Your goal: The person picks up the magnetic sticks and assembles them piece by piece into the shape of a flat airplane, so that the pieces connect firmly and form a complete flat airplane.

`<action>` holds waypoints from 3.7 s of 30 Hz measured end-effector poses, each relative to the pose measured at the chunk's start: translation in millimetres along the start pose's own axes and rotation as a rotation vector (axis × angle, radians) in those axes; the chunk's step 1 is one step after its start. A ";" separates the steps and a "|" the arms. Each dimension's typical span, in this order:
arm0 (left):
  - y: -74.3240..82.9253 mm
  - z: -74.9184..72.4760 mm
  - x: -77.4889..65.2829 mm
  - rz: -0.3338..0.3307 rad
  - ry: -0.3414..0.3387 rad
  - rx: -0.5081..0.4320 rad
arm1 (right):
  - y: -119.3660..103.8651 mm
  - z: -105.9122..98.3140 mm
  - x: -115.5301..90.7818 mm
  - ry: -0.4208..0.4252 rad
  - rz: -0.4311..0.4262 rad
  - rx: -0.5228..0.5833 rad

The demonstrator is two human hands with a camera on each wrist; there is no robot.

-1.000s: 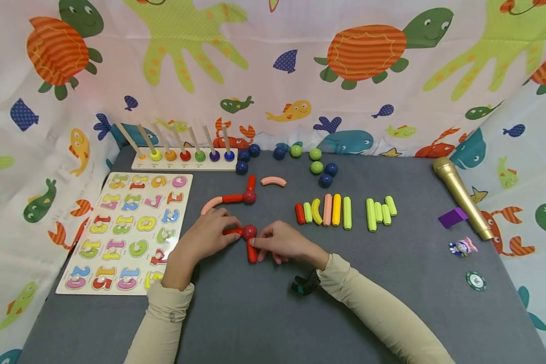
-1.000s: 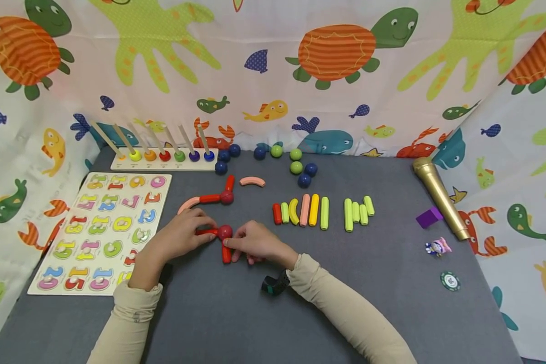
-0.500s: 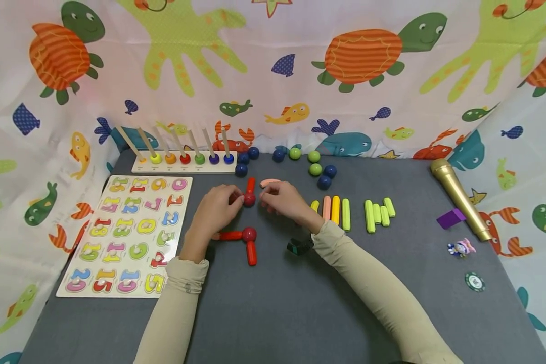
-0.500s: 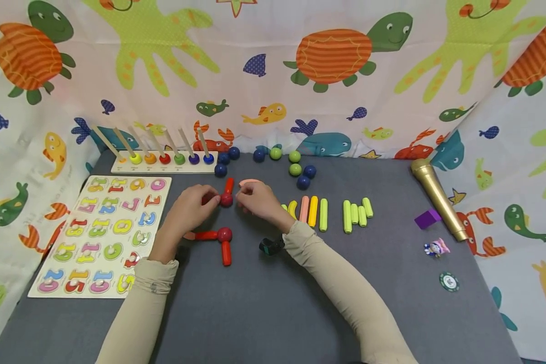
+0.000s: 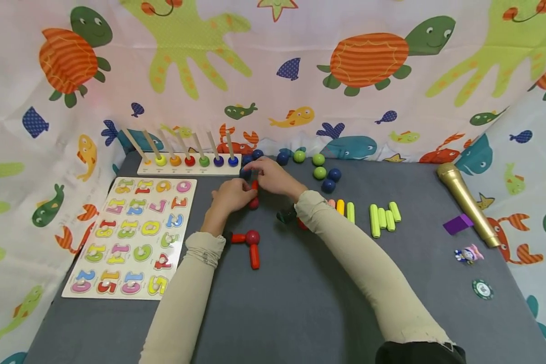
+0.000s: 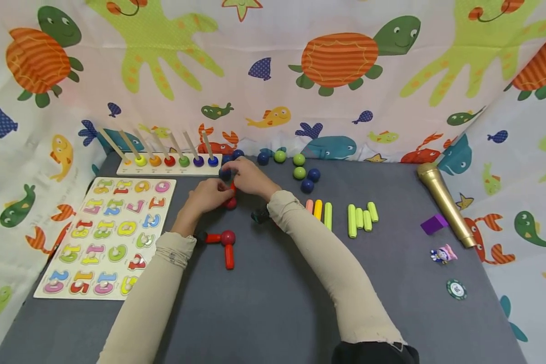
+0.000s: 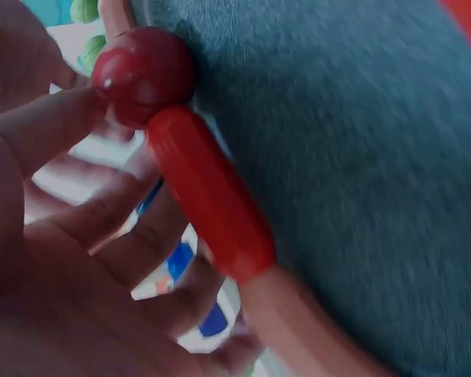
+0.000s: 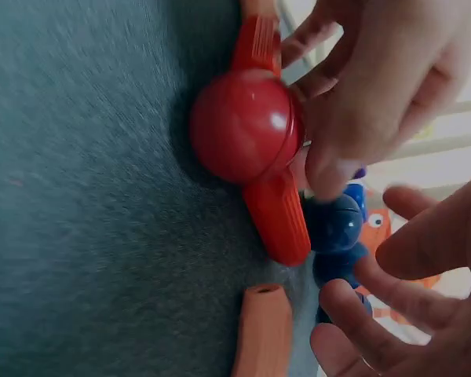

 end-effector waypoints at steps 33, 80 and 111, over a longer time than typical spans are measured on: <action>-68.8 30.6 53.4 -0.144 -0.122 -0.115 | 40.7 -2.1 10.4 -0.072 0.110 0.043; -20.8 7.8 8.1 -0.085 -0.143 -0.436 | 54.7 -33.8 -0.2 0.108 0.190 -0.092; -29.2 13.3 48.3 -0.077 -0.126 -0.058 | 72.4 -70.1 -8.0 0.366 0.101 -0.057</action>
Point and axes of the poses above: each hand's wrist, its own x-axis towards the middle knuckle, its own z-axis out of the palm, y = z × x, the point moved 10 cm from there along x, towards the middle knuckle, and after that the axes turned 15 degrees about z, right-handed, at the moved point
